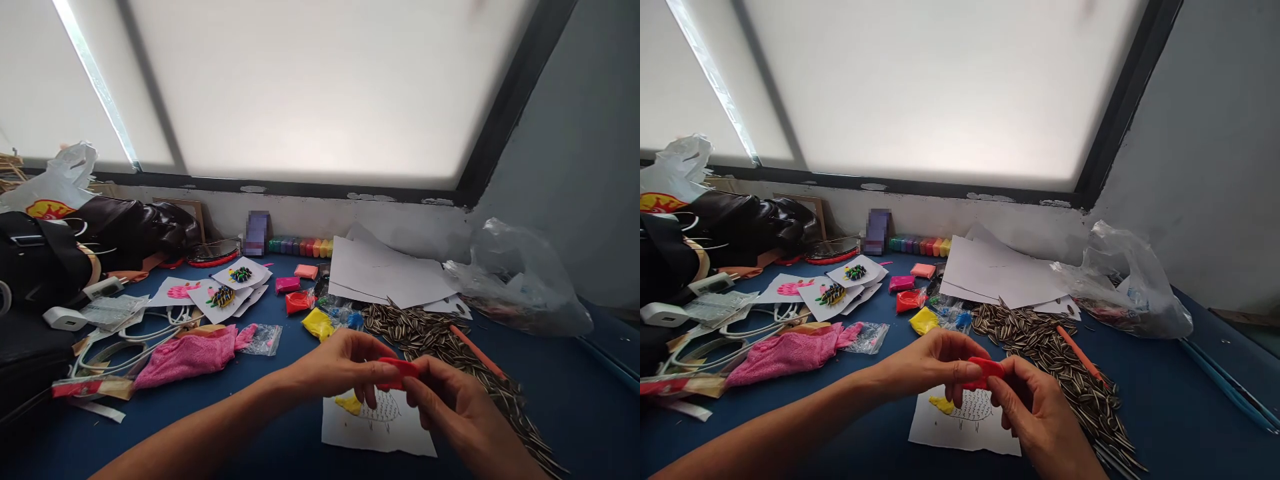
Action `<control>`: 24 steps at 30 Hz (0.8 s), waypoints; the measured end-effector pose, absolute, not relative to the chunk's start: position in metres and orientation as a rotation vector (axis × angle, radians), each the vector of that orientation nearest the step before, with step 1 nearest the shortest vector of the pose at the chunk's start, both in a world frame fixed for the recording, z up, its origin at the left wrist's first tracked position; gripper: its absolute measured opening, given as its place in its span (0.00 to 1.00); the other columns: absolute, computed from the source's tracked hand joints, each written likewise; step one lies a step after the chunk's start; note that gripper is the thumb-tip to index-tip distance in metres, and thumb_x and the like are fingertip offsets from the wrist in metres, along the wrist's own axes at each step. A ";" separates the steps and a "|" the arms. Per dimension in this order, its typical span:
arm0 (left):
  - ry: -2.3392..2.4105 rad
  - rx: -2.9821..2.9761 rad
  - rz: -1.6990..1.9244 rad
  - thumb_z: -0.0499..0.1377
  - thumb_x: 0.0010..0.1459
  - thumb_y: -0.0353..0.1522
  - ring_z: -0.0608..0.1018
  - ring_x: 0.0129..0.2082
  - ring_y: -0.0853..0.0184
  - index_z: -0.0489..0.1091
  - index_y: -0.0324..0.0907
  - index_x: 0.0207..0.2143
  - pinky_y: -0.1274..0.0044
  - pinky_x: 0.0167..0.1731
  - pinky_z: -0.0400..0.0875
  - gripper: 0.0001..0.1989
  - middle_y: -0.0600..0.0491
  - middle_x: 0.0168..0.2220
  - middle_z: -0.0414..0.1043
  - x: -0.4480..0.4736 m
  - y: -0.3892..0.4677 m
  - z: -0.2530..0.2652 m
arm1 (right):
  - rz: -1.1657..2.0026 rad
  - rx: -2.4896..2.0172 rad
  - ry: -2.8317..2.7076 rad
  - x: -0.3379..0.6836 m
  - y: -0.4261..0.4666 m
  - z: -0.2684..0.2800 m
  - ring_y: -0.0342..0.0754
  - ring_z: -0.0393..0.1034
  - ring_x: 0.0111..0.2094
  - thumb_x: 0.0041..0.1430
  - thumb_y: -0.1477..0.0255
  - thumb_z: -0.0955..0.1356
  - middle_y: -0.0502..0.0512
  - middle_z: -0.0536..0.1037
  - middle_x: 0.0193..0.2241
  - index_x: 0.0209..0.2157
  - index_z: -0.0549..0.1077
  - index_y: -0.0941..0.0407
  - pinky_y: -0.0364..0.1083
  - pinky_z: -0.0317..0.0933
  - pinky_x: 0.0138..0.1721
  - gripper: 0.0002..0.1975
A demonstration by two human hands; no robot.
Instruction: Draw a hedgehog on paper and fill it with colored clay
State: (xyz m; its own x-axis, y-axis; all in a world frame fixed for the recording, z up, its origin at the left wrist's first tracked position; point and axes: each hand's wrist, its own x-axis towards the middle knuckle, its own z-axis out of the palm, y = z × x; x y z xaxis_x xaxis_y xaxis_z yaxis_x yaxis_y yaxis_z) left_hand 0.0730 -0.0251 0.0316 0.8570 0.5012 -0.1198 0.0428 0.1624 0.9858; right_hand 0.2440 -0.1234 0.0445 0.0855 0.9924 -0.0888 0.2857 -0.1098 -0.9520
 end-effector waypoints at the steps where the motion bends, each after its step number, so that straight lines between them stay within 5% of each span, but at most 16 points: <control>1: 0.476 1.372 0.328 0.67 0.48 0.45 0.74 0.23 0.74 0.73 0.36 0.36 0.81 0.25 0.66 0.22 0.54 0.29 0.73 0.073 -0.025 0.031 | 1.080 -1.535 -1.319 0.244 -0.124 0.045 0.40 0.59 0.21 0.54 0.52 0.68 0.46 0.68 0.22 0.29 0.74 0.54 0.40 0.56 0.22 0.19; 5: 0.543 1.344 0.295 0.69 0.44 0.44 0.73 0.22 0.74 0.71 0.36 0.28 0.81 0.24 0.66 0.20 0.56 0.23 0.70 0.075 -0.024 0.031 | 1.031 -1.548 -1.364 0.246 -0.124 0.045 0.40 0.60 0.21 0.58 0.51 0.66 0.47 0.68 0.21 0.29 0.75 0.54 0.40 0.57 0.22 0.20; 12: 0.534 1.390 0.228 0.69 0.45 0.41 0.70 0.22 0.74 0.72 0.37 0.29 0.80 0.25 0.66 0.17 0.57 0.23 0.67 0.074 -0.027 0.030 | 0.896 -1.487 -1.593 0.255 -0.118 0.039 0.47 0.70 0.31 0.60 0.57 0.67 0.51 0.76 0.28 0.32 0.77 0.53 0.42 0.64 0.33 0.15; 24: 0.575 1.454 0.313 0.68 0.47 0.45 0.66 0.20 0.75 0.72 0.36 0.26 0.82 0.20 0.62 0.19 0.57 0.20 0.65 0.077 -0.035 0.020 | 0.836 -1.445 -1.554 0.246 -0.122 0.032 0.46 0.69 0.30 0.60 0.59 0.68 0.50 0.76 0.29 0.32 0.77 0.51 0.41 0.63 0.31 0.11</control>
